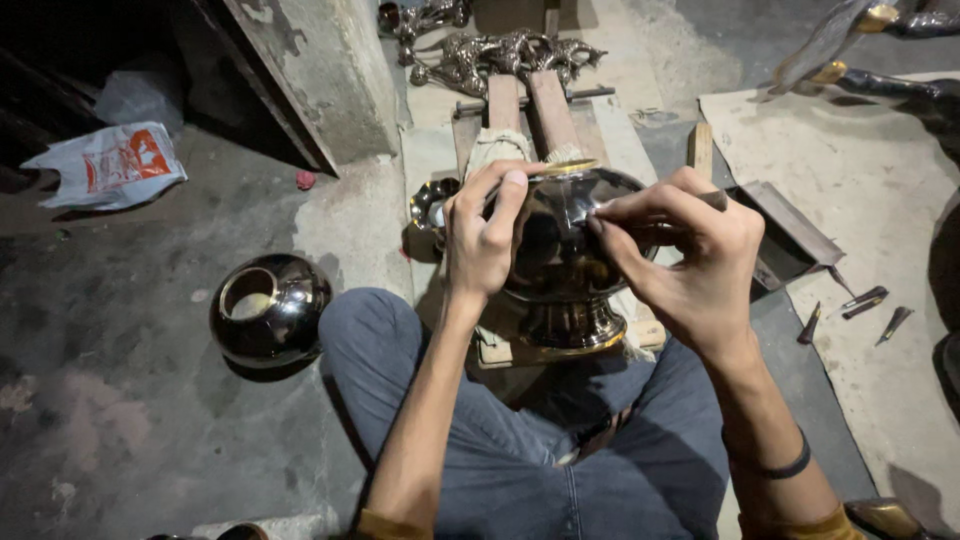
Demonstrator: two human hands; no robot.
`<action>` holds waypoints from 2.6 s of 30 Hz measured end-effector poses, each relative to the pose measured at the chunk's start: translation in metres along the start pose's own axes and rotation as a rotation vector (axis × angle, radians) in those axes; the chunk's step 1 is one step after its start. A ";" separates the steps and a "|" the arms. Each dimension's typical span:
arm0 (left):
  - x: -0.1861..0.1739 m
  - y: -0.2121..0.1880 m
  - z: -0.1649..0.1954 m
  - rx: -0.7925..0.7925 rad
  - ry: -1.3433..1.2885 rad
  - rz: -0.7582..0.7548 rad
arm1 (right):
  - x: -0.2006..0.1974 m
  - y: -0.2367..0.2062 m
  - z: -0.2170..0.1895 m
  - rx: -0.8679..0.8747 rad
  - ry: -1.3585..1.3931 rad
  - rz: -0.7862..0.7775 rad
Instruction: The person sits on the floor and uses a small metal tool to polish the surface of a shiny metal pot. They rotate the pot with one hand while applying the tool with the other, working around the rim and body of the pot.
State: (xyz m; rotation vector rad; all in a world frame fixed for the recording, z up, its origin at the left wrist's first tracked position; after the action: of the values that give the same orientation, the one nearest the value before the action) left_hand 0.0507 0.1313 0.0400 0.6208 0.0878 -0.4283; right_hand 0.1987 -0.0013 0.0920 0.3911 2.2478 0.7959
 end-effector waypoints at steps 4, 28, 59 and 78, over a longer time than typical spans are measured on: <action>0.001 0.000 -0.004 -0.003 -0.012 -0.001 | -0.001 -0.007 0.001 -0.047 0.016 -0.019; 0.006 0.014 -0.010 0.206 0.254 0.061 | 0.012 0.027 0.062 -0.007 0.192 0.161; 0.001 0.037 -0.001 0.131 0.112 -0.142 | 0.008 0.049 0.029 0.095 0.022 0.133; 0.001 0.037 -0.001 0.129 0.113 -0.129 | 0.003 0.047 0.033 -0.042 -0.009 0.071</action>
State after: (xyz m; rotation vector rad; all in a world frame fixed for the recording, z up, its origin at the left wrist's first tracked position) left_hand 0.0667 0.1586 0.0587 0.7693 0.2098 -0.5261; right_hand 0.2218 0.0501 0.1025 0.4560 2.2155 0.8748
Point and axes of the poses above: each hand's wrist, its own y-axis towards the middle knuckle, its own x-axis out of the palm, z = x × y, the point moved 6 cm from there along y, towards the middle knuckle, and after that the axes turned 7 degrees about -z, right-handed, at the moved point
